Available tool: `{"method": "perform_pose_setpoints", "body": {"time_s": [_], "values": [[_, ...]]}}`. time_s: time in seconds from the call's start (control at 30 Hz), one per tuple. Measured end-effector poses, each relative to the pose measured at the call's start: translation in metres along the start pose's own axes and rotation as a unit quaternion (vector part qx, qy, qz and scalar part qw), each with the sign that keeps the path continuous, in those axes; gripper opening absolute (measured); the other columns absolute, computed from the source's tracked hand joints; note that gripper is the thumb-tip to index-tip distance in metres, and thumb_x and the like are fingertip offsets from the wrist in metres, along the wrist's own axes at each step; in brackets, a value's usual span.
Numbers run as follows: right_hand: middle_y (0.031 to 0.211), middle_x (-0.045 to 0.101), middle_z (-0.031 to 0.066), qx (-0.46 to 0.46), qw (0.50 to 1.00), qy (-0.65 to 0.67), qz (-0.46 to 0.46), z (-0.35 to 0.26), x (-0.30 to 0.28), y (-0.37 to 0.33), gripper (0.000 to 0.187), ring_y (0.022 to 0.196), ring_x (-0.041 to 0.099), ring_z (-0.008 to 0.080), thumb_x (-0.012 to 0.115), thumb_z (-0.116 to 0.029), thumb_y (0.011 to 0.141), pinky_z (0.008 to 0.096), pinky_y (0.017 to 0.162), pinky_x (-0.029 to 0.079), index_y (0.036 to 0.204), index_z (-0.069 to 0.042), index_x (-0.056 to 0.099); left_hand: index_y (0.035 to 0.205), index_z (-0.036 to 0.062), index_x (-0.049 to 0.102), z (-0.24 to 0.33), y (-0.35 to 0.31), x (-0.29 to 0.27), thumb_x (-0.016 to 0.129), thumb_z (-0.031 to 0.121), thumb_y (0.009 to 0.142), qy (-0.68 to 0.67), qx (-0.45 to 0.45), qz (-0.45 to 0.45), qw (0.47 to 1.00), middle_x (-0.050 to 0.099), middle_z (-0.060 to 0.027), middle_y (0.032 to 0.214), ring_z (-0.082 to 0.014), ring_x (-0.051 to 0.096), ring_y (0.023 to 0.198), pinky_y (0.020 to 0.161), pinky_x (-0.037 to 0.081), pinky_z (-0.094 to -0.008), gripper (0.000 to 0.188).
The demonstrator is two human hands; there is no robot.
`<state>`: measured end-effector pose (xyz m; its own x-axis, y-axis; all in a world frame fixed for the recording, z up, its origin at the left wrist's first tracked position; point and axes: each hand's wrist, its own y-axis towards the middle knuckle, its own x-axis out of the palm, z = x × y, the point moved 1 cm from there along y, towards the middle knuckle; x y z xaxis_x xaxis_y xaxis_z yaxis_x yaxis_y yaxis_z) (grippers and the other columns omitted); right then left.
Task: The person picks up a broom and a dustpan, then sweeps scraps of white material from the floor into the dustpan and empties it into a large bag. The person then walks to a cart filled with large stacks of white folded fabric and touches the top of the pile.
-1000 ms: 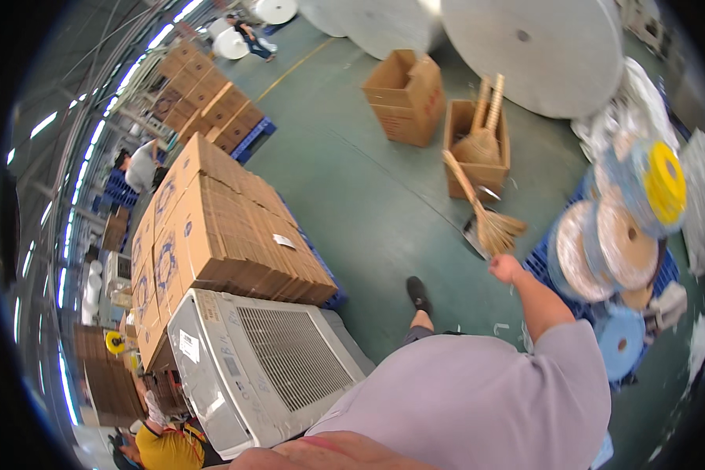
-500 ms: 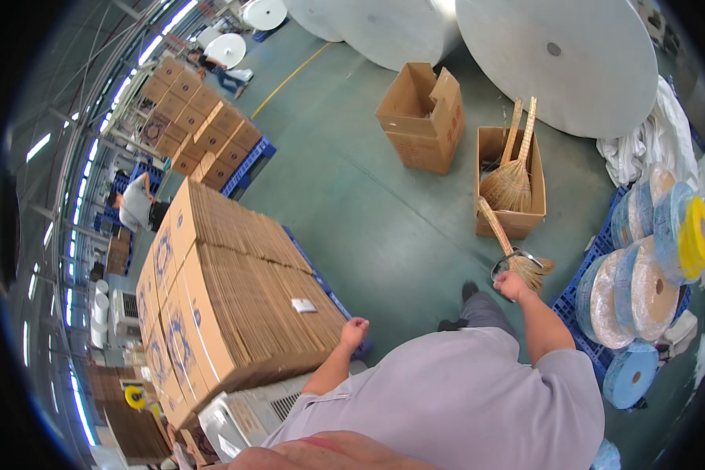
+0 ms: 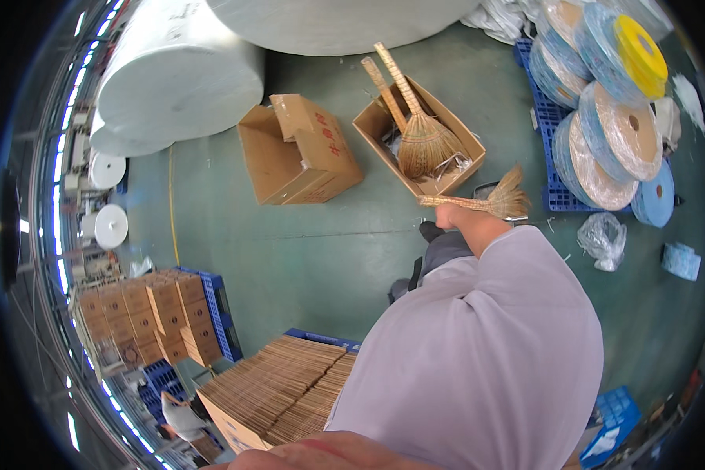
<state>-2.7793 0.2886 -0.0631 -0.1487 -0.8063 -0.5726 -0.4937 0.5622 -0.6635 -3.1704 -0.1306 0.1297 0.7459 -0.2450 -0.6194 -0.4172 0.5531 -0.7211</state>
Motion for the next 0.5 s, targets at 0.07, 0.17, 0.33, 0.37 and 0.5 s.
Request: {"method": "perform_pose_setpoints", "body": {"time_s": [0.07,0.17,0.33,0.37,0.5], "values": [[0.101,0.072,0.0199,-0.001,0.999,0.039,0.019,-0.015,-0.034,0.004,0.039,0.098,0.068,0.0379,0.065,-0.035,0.079,0.0451,0.087,0.053,0.103,-0.004,0.074,0.101,0.0001,0.068,0.018,0.043,-0.037,0.061,0.024,0.095,0.002,-0.006,-0.020,1.000,0.072,-0.0104,0.086,-0.0243,0.067,0.076,0.072,0.053,-0.0390,0.026],[0.101,0.072,0.0194,0.015,0.990,0.136,0.035,-0.036,-0.058,0.004,0.040,0.099,0.068,0.0365,0.068,-0.036,0.080,0.0443,0.087,0.053,0.105,-0.005,0.073,0.094,-0.0006,0.068,0.046,0.099,-0.081,0.061,0.023,0.094,0.010,-0.013,-0.050,0.999,0.071,-0.0129,0.081,-0.0267,0.066,0.072,0.068,0.053,-0.0405,0.025],[0.104,0.071,0.0184,0.092,0.953,0.275,0.088,-0.029,-0.039,0.014,0.039,0.099,0.068,0.0348,0.071,-0.036,0.080,0.0431,0.087,0.052,0.106,-0.007,0.072,0.083,-0.0016,0.069,0.140,0.249,-0.162,0.061,0.022,0.092,0.004,0.012,-0.102,0.995,0.070,-0.0169,0.073,-0.0308,0.066,0.066,0.063,0.052,-0.0430,0.027],[0.103,0.072,0.0180,0.114,0.946,0.289,0.095,-0.030,-0.040,0.010,0.038,0.098,0.068,0.0344,0.072,-0.035,0.080,0.0427,0.087,0.052,0.105,-0.007,0.071,0.081,-0.0018,0.069,0.165,0.290,-0.178,0.061,0.022,0.092,0.023,0.039,-0.106,0.993,0.070,-0.0177,0.072,-0.0316,0.066,0.065,0.062,0.052,-0.0435,0.027],[0.096,0.072,0.0163,0.236,0.884,0.377,0.142,-0.028,-0.038,-0.034,0.034,0.094,0.068,0.0327,0.072,-0.032,0.080,0.0406,0.084,0.053,0.100,-0.005,0.069,0.103,-0.0013,0.067,0.388,0.443,-0.196,0.068,0.028,0.091,0.233,0.286,-0.042,0.928,0.072,-0.0188,0.088,-0.0337,0.070,0.082,0.077,0.054,-0.0424,0.032]]}}
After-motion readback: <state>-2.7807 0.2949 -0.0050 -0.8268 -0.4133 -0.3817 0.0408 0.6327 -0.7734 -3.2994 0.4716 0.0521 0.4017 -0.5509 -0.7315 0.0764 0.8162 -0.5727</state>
